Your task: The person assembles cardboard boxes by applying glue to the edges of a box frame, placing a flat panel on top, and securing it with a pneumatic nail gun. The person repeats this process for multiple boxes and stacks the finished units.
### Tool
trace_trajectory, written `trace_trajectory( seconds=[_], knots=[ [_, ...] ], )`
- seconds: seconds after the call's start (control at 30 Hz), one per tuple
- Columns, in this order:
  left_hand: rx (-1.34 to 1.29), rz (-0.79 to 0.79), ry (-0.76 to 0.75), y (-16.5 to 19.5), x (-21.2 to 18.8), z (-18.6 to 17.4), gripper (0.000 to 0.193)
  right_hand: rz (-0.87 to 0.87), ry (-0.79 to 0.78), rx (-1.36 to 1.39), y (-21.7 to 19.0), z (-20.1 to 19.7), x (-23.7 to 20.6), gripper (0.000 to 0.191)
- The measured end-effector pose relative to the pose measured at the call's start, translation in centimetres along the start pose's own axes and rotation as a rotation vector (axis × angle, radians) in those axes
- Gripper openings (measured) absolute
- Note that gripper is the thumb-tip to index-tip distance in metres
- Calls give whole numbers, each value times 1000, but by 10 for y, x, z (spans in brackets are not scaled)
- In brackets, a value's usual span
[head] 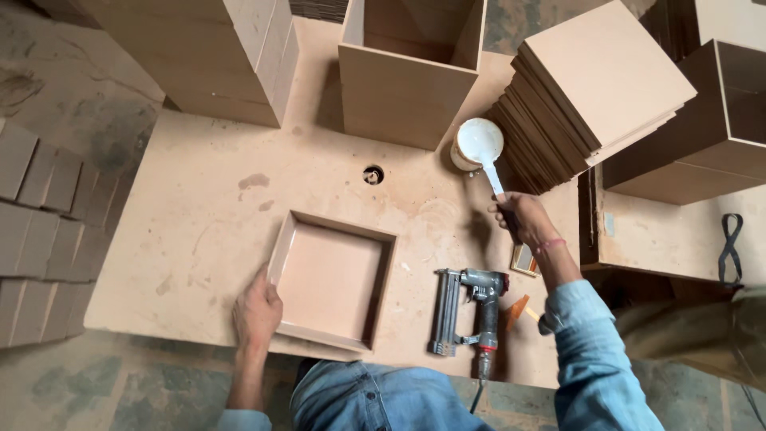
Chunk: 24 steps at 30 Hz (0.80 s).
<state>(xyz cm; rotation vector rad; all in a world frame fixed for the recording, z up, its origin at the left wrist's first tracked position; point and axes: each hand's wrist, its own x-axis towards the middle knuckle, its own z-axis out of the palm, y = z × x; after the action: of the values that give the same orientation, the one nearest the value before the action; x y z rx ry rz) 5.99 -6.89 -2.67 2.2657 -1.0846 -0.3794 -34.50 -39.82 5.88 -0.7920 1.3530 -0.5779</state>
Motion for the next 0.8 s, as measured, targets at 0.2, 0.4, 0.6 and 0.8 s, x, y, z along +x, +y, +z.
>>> trace_trajectory(
  seconds=[0.2, 0.4, 0.6, 0.8],
  knots=[
    [49, -42, -33, 8, 0, -4, 55, -7, -94, -240, 29, -39, -18, 23],
    [72, -80, 16, 14, 0, -11, 51, -606, -421, -583, 90, 26, -28, 35],
    [107, -153, -6, 28, -3, -21, 50, -1139, -422, -1022, 121, 42, -38, 52],
    [157, -145, 17, 34, -3, -23, 48, -1332, -521, -1240, 141, 32, -49, 72]
  ],
)
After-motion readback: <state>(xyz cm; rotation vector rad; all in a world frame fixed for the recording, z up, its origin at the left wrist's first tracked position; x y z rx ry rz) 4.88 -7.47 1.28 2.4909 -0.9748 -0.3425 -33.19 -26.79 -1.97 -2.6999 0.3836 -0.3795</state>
